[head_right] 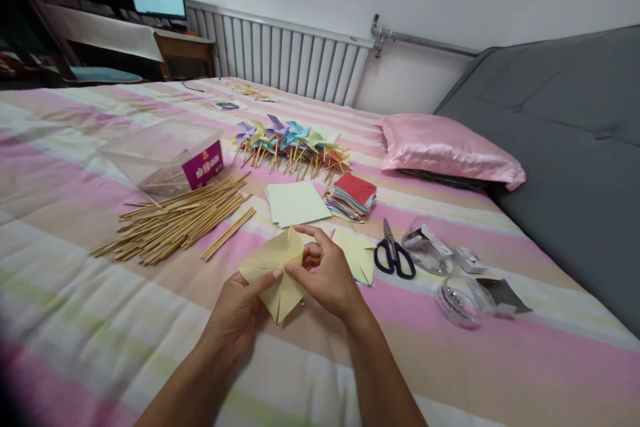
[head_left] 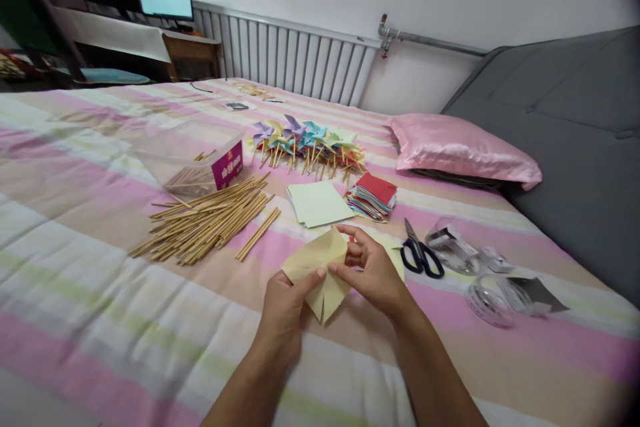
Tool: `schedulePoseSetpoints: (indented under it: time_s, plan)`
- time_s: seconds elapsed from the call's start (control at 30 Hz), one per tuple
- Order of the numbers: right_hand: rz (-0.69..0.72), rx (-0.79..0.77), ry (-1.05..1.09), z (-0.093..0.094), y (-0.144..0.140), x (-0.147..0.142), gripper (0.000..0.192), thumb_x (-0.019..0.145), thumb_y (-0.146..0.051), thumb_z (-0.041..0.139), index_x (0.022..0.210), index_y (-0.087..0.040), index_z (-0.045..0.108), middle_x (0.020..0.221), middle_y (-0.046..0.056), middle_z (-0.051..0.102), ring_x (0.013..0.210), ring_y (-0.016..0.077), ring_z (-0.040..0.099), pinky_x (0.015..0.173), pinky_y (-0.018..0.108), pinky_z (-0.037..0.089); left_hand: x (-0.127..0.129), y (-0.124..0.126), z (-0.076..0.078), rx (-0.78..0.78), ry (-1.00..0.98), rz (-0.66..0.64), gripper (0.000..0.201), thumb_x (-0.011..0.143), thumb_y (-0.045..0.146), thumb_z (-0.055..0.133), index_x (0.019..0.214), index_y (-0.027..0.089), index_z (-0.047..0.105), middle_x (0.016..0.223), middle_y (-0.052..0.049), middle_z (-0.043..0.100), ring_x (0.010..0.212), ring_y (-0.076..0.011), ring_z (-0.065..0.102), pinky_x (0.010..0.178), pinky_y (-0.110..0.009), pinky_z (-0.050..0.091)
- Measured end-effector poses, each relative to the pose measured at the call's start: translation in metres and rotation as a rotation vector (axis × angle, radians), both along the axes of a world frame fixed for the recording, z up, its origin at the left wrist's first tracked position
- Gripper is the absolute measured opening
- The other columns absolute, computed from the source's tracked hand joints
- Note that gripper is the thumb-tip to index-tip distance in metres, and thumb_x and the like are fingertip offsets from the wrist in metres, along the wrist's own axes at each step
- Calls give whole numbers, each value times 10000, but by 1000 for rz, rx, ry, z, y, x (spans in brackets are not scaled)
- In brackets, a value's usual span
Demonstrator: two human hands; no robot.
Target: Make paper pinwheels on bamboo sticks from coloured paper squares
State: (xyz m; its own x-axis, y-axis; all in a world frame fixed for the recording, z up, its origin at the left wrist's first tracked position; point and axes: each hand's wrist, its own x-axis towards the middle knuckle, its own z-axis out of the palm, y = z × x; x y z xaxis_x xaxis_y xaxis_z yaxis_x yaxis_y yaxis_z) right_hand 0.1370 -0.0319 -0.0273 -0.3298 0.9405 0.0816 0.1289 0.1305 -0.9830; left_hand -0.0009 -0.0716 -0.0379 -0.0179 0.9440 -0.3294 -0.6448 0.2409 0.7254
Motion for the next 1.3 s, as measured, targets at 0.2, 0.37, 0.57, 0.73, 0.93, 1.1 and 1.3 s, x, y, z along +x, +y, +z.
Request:
schedulePoseSetpoints:
  time_s: [0.2, 0.37, 0.57, 0.73, 0.93, 1.1, 1.3]
  plan:
    - [42, -112, 49, 0, 4, 12, 586, 715, -234, 666, 1237, -205, 401, 815, 15, 635, 739, 154, 637, 674, 276, 503, -1, -2, 3, -16, 4, -63, 366, 644, 281, 753, 937, 71, 693, 797, -123, 719, 696, -194, 659, 614, -248, 482]
    - [61, -162, 1, 1, 4, 19, 587, 702, -234, 676, 1229, -209, 419, 734, -20, 592, 696, 142, 620, 645, 264, 492, -1, -2, 0, -16, 62, -78, 425, 656, 337, 744, 972, 60, 680, 791, -136, 711, 674, -193, 649, 611, -260, 474]
    - [105, -173, -14, 2, 1, 17, 585, 712, -201, 655, 1242, -208, 409, 754, -14, 607, 689, 138, 616, 629, 255, 478, 2, -2, -7, -83, 234, -47, 512, 562, 342, 802, 951, 31, 684, 838, -176, 705, 664, -210, 637, 601, -281, 476]
    - [99, -135, -12, 0, 2, 16, 532, 727, -196, 644, 1213, -215, 430, 760, -17, 601, 681, 126, 603, 621, 237, 463, 1, -2, -9, -54, 213, -69, 499, 596, 371, 776, 953, 32, 688, 809, -170, 703, 704, -232, 643, 607, -284, 474]
    - [104, -123, -19, 2, 1, 15, 523, 720, -186, 644, 1202, -220, 443, 755, -19, 589, 696, 131, 603, 634, 245, 467, 1, -2, -9, -52, 218, -70, 479, 630, 387, 753, 945, 32, 690, 783, -160, 701, 677, -212, 637, 589, -268, 464]
    - [108, -107, -21, 2, 1, 13, 524, 714, -181, 646, 1198, -215, 450, 769, -10, 606, 693, 126, 601, 628, 237, 461, 2, -3, -3, -54, 210, -62, 499, 623, 364, 759, 981, 24, 685, 774, -160, 702, 678, -215, 639, 588, -267, 467]
    - [104, -118, -2, 1, 2, 13, 524, 710, -185, 653, 1195, -203, 456, 806, 1, 620, 670, 108, 586, 602, 212, 438, 2, -3, -4, -74, 207, -53, 475, 619, 340, 755, 974, 31, 683, 789, -159, 704, 687, -221, 643, 582, -267, 467]
